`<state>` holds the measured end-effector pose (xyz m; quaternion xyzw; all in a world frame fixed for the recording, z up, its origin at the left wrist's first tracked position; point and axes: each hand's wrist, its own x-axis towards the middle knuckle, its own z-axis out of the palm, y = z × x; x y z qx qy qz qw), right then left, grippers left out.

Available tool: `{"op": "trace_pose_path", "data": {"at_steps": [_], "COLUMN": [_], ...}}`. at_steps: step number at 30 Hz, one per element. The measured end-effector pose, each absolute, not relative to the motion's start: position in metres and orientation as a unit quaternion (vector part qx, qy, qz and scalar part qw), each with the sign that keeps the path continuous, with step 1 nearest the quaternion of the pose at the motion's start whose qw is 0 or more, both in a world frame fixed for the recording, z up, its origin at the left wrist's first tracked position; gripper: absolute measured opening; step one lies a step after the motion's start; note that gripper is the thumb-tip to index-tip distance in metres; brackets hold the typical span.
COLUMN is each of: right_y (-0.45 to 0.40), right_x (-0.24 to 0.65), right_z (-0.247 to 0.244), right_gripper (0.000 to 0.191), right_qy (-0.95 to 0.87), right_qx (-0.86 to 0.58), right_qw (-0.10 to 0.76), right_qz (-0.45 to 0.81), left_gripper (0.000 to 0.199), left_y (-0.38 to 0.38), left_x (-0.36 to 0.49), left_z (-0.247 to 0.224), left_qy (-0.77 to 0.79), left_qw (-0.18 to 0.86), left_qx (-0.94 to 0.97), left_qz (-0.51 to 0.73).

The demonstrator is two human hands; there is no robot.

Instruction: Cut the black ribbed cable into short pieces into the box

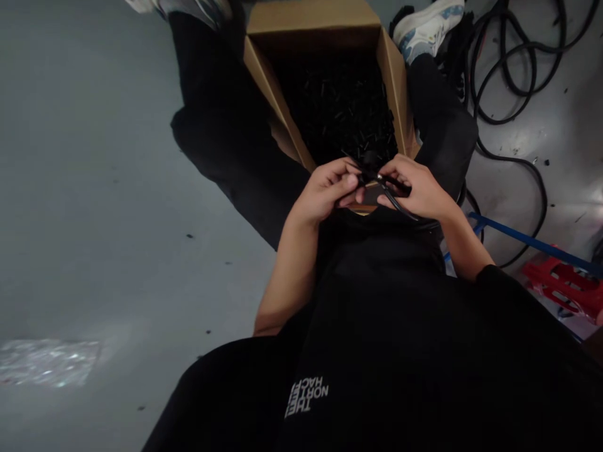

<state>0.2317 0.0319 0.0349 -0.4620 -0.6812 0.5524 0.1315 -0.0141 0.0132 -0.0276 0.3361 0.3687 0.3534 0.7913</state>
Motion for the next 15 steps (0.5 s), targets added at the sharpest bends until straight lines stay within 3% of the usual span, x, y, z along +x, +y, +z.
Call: {"op": "trace_pose_path", "data": {"at_steps": [3,8,13,15], "right_y": [0.032,0.029,0.023,0.021], "right_x": [0.235,0.244,0.249,0.251], "right_z": [0.016,-0.005,-0.015,-0.014], "right_gripper": [0.036,0.041,0.046,0.047], "right_qy": [-0.642,-0.632,-0.602,-0.577], "right_qx": [-0.495,-0.509,-0.521,-0.531], "right_qw": [0.123,0.058,0.007,0.001], "right_qz": [0.572,0.581,0.605,0.621], "left_gripper": [0.067,0.066,0.1,0.101], "left_y": [0.011,0.007,0.02,0.03], "left_x": [-0.024,-0.042,-0.106,-0.152], "left_z": [-0.05,-0.088,-0.129,-0.131], "left_qy": [0.446,0.564,0.6,0.631], "left_qw": [0.763,0.663,0.611,0.559], "left_qx": [0.252,0.222,0.233,0.216], "left_qz": [0.393,0.439,0.461,0.493]}}
